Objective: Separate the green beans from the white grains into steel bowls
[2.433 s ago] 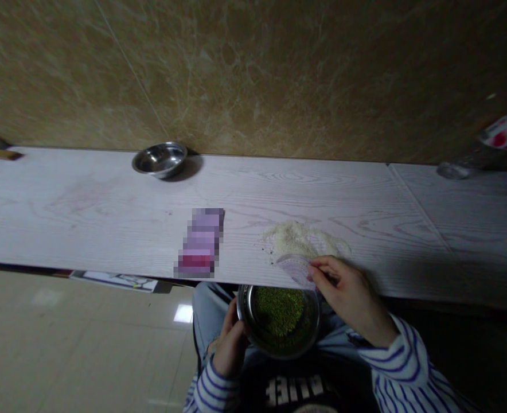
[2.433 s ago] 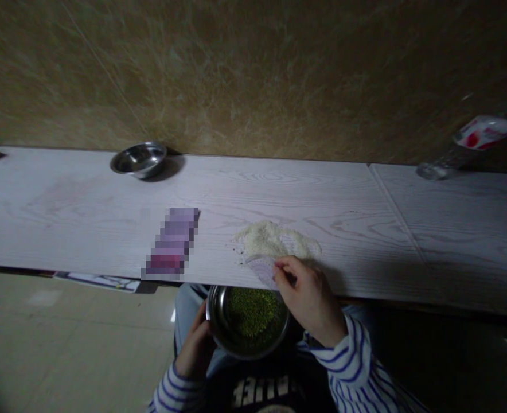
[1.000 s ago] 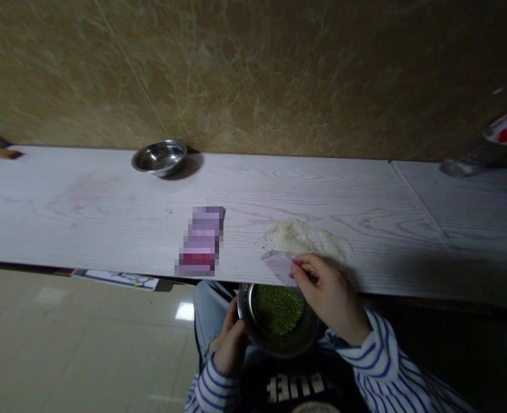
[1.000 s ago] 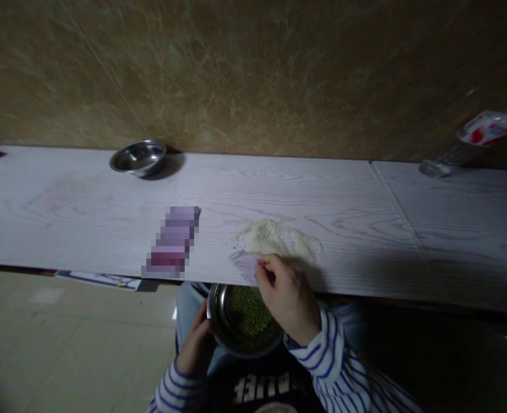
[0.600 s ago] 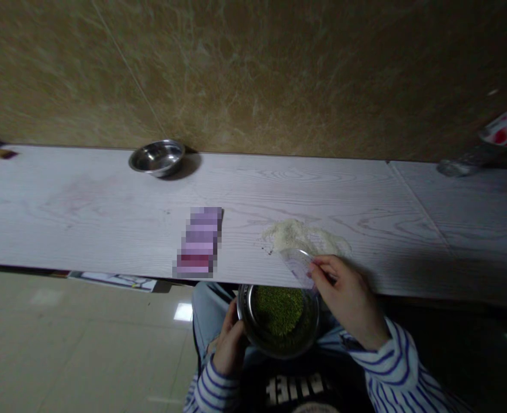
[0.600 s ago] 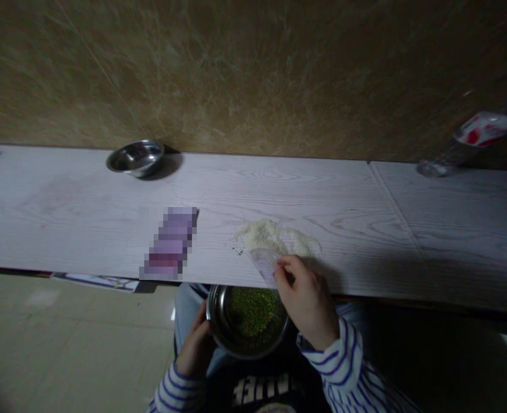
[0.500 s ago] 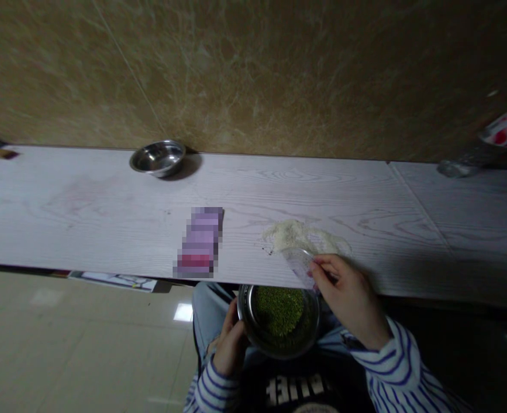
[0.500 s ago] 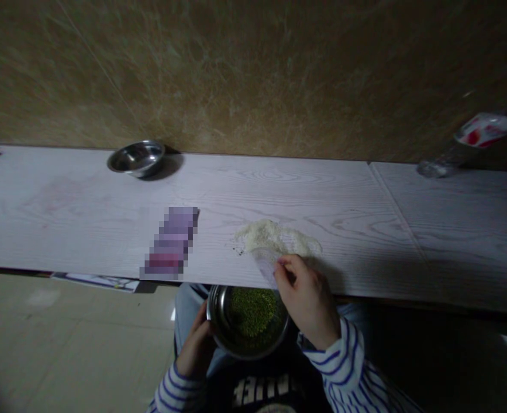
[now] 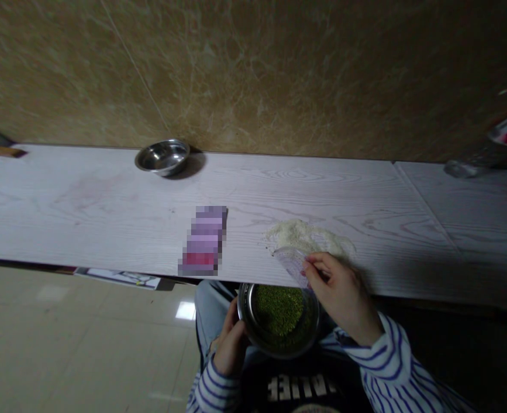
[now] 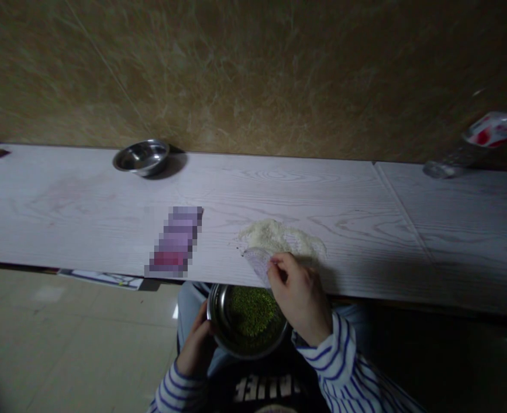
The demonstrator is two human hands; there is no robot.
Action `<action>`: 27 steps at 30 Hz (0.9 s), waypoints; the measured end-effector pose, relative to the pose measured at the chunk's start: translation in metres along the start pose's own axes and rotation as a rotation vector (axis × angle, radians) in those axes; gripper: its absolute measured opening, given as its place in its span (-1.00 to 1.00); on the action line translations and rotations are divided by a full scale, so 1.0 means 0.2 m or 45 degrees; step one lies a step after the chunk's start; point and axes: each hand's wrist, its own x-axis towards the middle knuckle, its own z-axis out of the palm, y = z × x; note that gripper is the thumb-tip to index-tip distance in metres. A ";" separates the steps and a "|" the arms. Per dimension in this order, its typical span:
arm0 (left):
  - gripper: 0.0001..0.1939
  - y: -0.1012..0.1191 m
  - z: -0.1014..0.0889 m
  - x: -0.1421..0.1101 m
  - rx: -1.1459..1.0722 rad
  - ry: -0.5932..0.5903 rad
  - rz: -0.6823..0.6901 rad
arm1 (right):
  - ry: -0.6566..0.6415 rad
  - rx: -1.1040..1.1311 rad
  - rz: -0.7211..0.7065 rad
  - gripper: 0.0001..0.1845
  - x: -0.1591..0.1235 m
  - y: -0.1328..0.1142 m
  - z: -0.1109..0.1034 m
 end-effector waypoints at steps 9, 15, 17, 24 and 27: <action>-0.28 0.00 0.00 -0.01 -0.135 0.006 -0.011 | 0.014 -0.010 -0.031 -0.85 -0.02 0.01 0.00; -0.27 0.01 0.01 -0.01 -0.126 0.007 -0.016 | -0.027 -0.001 -0.033 -0.85 -0.02 -0.01 0.02; -0.24 0.01 0.01 -0.01 -0.099 0.017 -0.049 | -0.024 -0.002 -0.026 -0.85 -0.02 -0.02 0.03; -0.30 0.03 0.01 -0.02 -0.113 -0.016 -0.035 | 0.002 -0.032 -0.022 -0.85 -0.01 -0.02 0.04; -0.29 0.03 0.02 -0.02 -0.134 -0.020 -0.041 | 0.031 -0.046 -0.003 -0.84 -0.02 0.01 0.01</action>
